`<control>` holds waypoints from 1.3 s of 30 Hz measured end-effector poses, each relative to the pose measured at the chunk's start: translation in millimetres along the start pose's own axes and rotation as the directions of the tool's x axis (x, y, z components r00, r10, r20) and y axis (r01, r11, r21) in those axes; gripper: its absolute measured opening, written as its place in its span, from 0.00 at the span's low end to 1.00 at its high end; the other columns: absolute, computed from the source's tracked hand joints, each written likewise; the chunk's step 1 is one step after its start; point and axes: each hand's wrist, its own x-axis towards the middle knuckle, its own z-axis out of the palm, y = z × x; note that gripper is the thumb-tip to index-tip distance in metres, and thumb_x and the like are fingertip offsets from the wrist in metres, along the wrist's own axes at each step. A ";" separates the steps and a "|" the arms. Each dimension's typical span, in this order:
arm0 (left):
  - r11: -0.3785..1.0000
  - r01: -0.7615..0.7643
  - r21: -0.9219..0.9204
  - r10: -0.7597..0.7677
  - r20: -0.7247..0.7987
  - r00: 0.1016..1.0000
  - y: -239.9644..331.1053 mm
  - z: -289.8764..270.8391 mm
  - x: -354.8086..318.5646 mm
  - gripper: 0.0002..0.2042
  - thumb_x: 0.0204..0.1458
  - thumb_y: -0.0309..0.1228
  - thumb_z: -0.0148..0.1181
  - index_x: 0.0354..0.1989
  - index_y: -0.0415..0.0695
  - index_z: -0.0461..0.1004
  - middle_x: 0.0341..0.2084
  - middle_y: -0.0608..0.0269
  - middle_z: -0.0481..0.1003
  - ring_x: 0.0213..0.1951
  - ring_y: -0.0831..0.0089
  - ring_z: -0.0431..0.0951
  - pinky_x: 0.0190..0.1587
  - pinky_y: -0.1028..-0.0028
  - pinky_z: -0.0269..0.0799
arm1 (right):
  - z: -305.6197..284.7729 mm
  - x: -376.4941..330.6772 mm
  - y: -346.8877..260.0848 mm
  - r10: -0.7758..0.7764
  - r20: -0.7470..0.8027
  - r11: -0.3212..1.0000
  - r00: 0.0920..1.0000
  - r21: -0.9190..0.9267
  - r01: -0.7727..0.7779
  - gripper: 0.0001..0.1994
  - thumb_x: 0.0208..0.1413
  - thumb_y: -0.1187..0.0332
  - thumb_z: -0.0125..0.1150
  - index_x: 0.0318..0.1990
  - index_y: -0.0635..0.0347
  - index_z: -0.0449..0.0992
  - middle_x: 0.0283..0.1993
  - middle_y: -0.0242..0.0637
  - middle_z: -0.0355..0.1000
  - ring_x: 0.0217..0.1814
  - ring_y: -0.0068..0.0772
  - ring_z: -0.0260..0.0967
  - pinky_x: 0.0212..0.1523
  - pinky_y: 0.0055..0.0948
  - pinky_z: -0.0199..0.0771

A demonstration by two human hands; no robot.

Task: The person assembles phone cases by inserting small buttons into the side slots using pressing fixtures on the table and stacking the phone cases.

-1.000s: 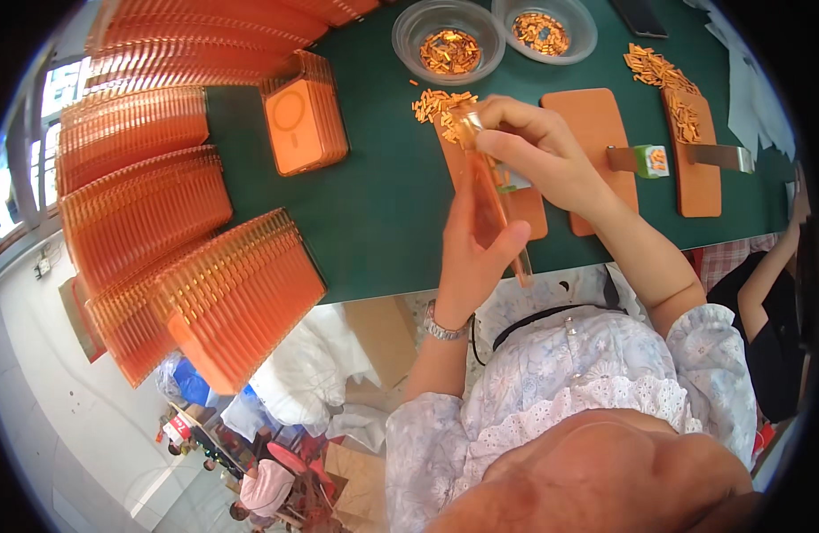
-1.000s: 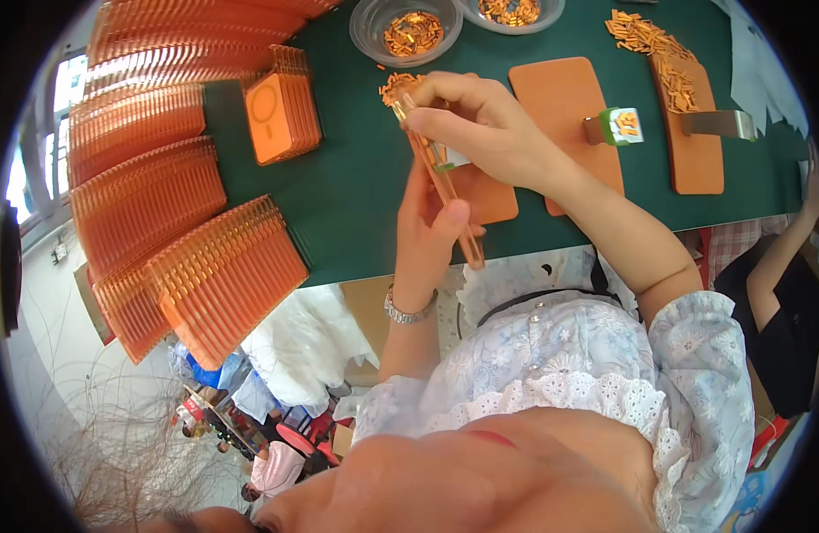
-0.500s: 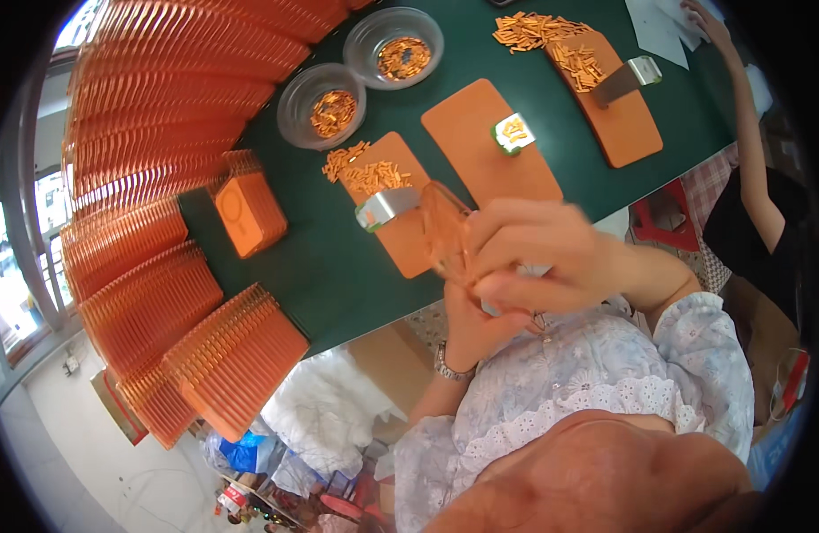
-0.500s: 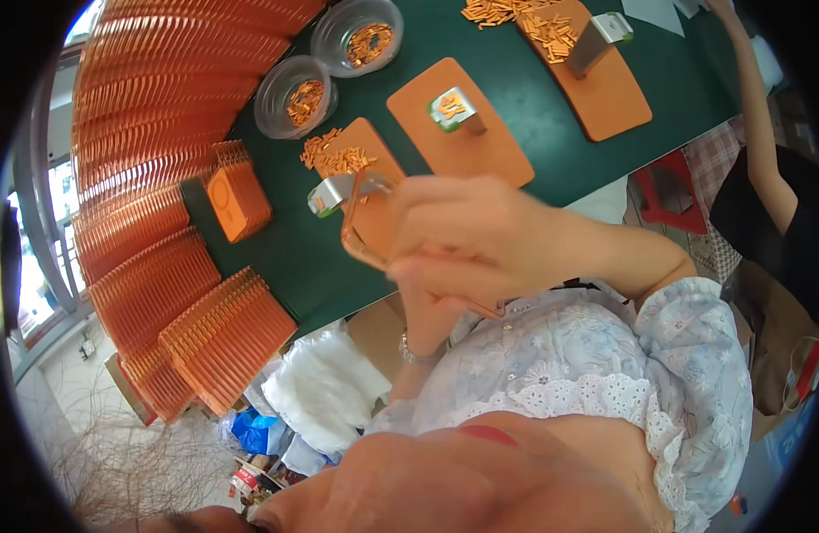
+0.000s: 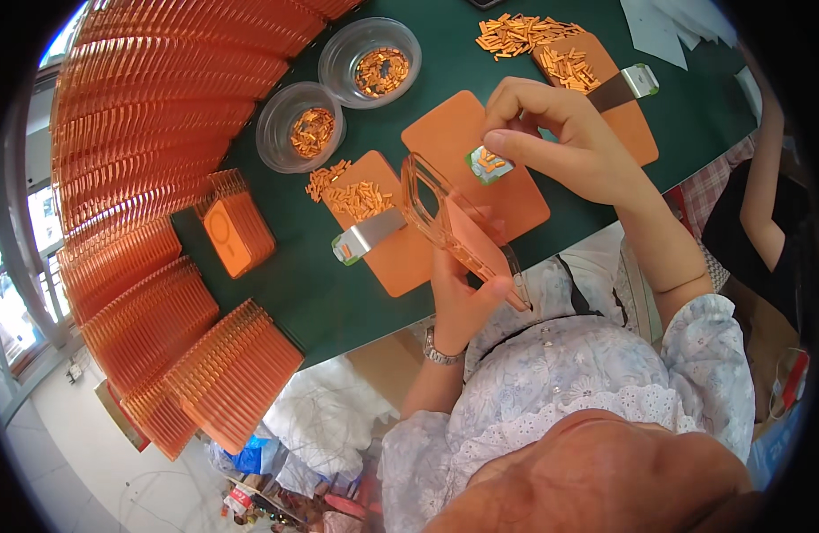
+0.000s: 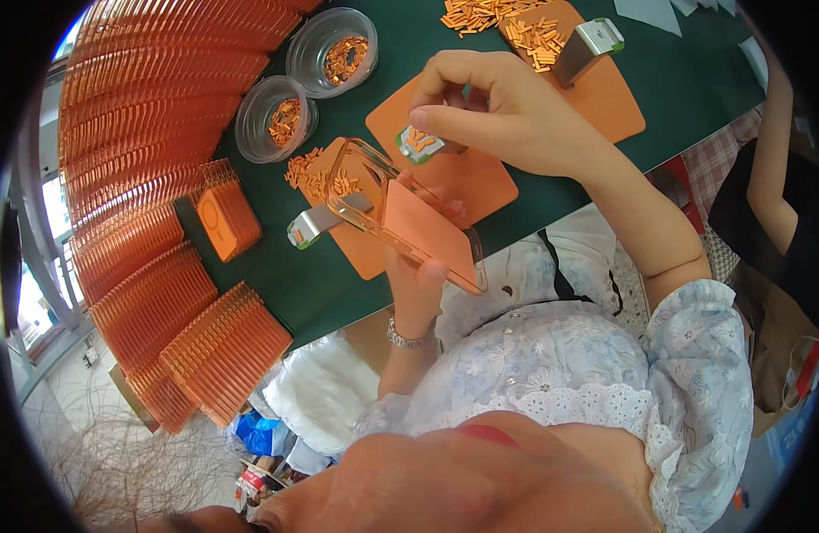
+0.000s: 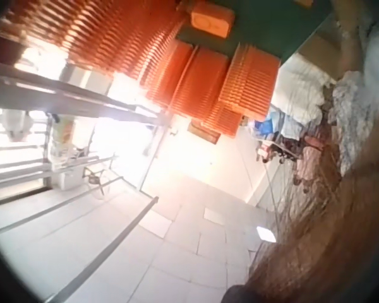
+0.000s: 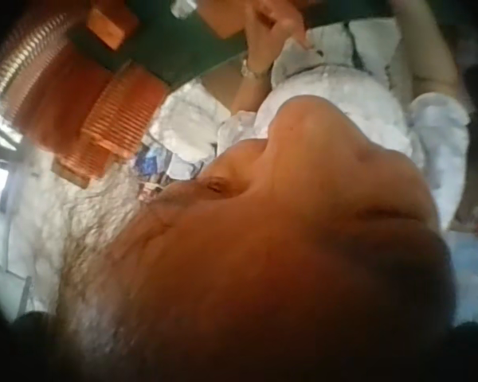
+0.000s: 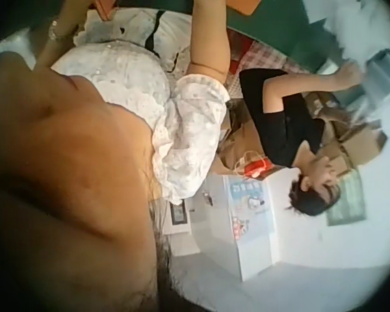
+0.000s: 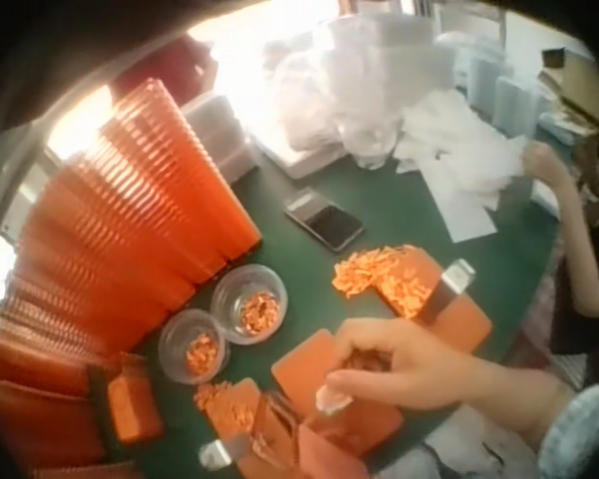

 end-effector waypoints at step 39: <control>0.995 0.006 -0.096 -0.003 0.024 1.000 -15.9 -4.9 7.2 0.41 0.47 0.39 0.66 0.66 0.38 0.49 0.53 0.57 0.64 0.52 0.67 0.70 0.55 0.66 0.69 | -7.9 26.6 -17.3 -0.081 0.226 0.994 0.971 -0.051 0.095 0.08 0.54 0.68 0.62 0.27 0.61 0.71 0.33 0.30 0.68 0.36 0.21 0.64 0.38 0.23 0.64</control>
